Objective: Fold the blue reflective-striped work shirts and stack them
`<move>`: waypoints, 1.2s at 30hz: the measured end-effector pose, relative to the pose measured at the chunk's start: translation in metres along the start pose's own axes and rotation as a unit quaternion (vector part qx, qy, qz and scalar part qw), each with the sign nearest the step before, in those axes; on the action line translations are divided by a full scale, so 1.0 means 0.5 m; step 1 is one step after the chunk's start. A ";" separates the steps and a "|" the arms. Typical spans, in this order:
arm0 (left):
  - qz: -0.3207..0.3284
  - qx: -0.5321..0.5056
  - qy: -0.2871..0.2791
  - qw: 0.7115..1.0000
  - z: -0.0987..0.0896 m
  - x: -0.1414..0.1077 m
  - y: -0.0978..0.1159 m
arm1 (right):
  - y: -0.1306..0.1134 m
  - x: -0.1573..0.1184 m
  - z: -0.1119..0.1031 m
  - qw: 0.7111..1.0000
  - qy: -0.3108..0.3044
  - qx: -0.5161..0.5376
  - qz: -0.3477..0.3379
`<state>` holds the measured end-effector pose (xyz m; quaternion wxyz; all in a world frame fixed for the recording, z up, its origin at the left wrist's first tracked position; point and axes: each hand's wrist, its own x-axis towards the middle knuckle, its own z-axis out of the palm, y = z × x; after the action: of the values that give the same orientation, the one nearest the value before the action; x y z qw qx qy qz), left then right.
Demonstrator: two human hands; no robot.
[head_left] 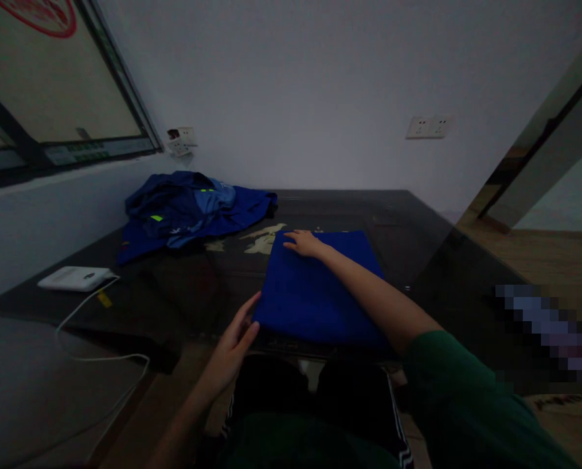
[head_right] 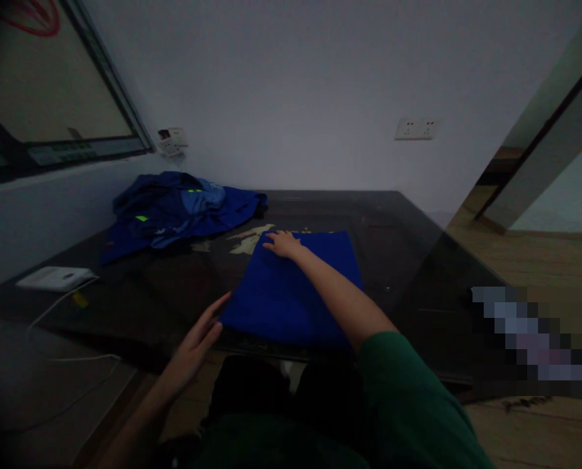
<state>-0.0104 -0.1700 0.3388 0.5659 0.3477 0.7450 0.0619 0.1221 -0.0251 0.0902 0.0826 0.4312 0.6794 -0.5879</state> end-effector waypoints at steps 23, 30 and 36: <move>0.091 0.261 0.113 0.954 -0.025 0.012 0.032 | -0.023 0.017 0.041 0.992 0.088 0.044 0.082; 0.210 0.374 -0.074 0.900 0.099 0.104 0.052 | 0.008 -0.235 -0.006 0.998 0.043 0.003 -0.050; 0.161 0.422 -0.116 0.885 0.118 0.114 -0.011 | 0.052 -0.458 0.068 0.998 0.033 -0.060 -0.006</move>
<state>0.0328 -0.1585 0.2695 0.4309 0.6731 0.5636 -0.2088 0.2672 -0.1682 0.2029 0.0828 0.4407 0.7184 -0.5318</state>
